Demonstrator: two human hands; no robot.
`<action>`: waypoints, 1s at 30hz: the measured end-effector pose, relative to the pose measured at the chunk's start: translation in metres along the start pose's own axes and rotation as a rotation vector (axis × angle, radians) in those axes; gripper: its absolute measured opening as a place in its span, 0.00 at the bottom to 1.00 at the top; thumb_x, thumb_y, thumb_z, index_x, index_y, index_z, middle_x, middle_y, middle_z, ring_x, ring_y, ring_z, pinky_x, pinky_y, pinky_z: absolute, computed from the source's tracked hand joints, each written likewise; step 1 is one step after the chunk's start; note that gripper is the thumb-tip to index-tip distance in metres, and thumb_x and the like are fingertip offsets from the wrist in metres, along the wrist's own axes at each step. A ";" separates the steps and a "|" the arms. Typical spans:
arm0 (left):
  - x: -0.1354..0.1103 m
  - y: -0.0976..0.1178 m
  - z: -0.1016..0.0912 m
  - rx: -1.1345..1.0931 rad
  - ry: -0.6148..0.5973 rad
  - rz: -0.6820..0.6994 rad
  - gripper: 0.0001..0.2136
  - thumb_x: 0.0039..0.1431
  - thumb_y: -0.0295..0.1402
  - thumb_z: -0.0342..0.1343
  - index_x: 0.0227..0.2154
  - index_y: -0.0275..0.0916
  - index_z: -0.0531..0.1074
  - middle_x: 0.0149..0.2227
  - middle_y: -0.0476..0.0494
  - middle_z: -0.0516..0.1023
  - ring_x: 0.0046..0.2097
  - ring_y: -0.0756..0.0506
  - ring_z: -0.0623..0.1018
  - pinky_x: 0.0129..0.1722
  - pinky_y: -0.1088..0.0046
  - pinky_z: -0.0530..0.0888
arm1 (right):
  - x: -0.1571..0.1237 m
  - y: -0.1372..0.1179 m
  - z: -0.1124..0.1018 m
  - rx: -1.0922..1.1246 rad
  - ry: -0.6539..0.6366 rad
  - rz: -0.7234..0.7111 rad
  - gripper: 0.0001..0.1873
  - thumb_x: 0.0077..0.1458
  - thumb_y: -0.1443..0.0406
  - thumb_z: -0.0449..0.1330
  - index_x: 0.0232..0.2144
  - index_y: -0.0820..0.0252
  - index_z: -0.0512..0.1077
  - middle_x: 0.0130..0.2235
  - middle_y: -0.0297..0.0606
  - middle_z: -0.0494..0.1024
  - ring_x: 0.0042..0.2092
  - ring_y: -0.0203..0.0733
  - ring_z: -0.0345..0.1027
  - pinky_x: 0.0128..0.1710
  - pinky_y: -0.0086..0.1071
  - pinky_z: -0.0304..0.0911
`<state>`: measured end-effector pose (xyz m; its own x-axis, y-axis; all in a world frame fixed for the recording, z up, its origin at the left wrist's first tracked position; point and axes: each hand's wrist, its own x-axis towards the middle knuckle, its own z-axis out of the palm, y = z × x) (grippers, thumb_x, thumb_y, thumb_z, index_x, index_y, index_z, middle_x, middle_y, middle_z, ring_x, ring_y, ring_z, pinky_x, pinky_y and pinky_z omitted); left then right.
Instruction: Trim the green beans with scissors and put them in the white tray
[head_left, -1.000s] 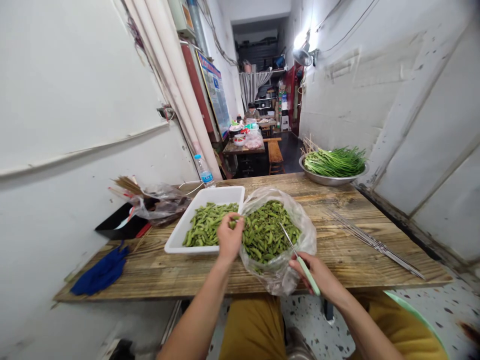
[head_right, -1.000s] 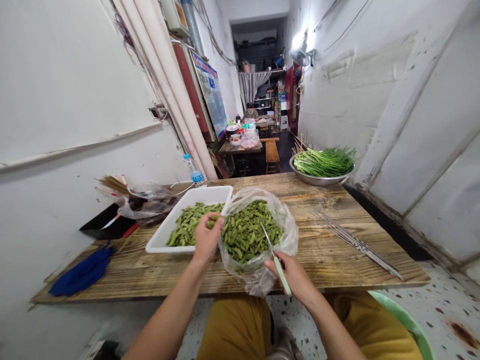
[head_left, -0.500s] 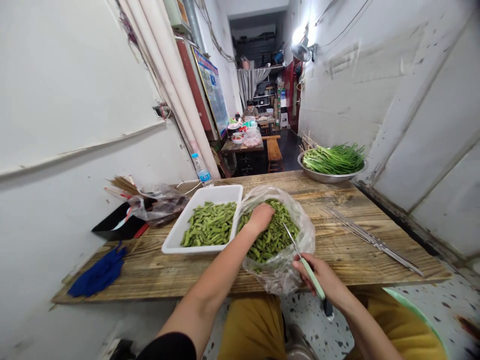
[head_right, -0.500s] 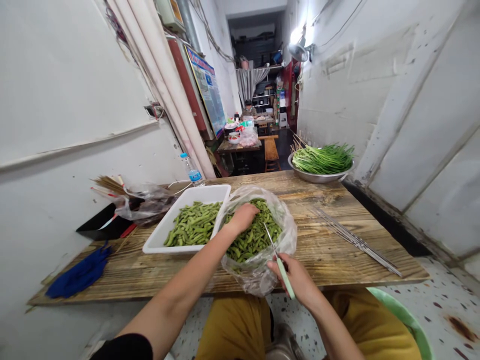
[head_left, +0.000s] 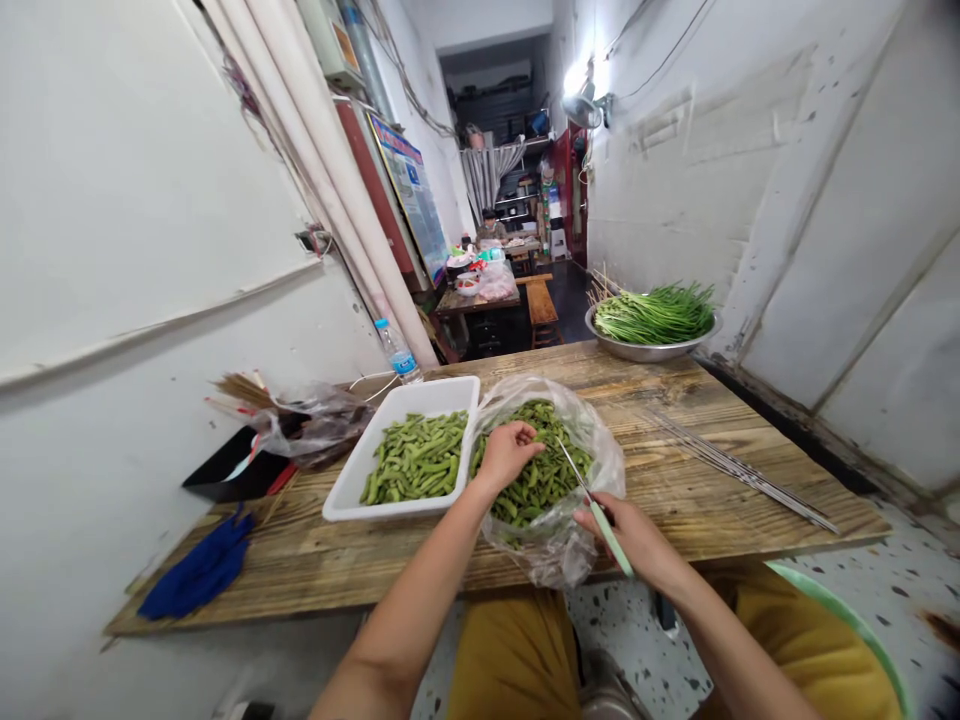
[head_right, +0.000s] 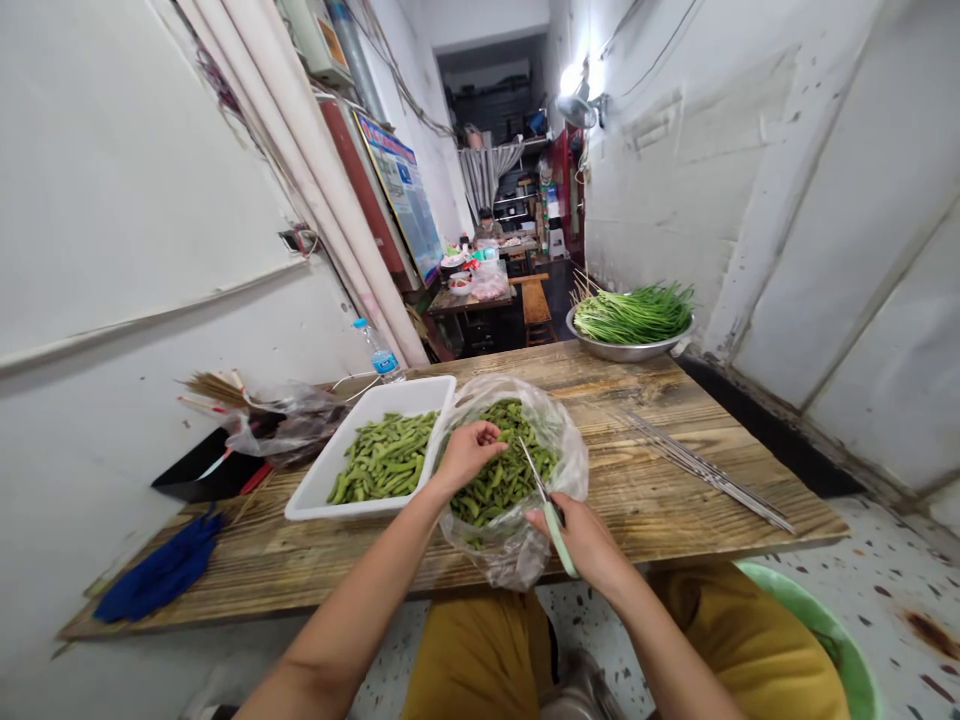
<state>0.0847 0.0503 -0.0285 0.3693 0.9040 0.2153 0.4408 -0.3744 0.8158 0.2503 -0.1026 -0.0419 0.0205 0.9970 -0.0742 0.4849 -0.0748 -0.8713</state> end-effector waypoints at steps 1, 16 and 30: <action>-0.006 0.002 0.001 -0.066 -0.003 -0.012 0.08 0.42 0.31 0.61 0.27 0.35 0.71 0.24 0.50 0.72 0.27 0.51 0.71 0.28 0.77 0.67 | 0.001 -0.003 0.000 0.001 -0.004 -0.004 0.18 0.51 0.50 0.54 0.32 0.60 0.69 0.18 0.28 0.66 0.20 0.34 0.60 0.22 0.26 0.55; -0.032 0.014 0.009 -0.339 -0.029 -0.163 0.10 0.35 0.33 0.64 0.20 0.34 0.70 0.19 0.52 0.70 0.23 0.53 0.67 0.25 0.77 0.63 | 0.003 -0.015 0.002 0.187 -0.086 -0.009 0.21 0.49 0.47 0.56 0.31 0.59 0.69 0.15 0.25 0.58 0.19 0.32 0.53 0.20 0.25 0.53; -0.035 0.021 0.009 -0.925 -0.155 -0.447 0.15 0.37 0.32 0.67 0.25 0.34 0.66 0.23 0.50 0.73 0.25 0.53 0.74 0.26 0.78 0.69 | 0.004 -0.010 0.002 0.174 -0.054 -0.007 0.22 0.48 0.47 0.57 0.34 0.59 0.69 0.15 0.24 0.60 0.18 0.32 0.55 0.20 0.25 0.53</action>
<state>0.0886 0.0085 -0.0240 0.4564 0.8607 -0.2258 -0.2124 0.3518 0.9116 0.2440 -0.0982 -0.0338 -0.0319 0.9955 -0.0895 0.3259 -0.0742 -0.9425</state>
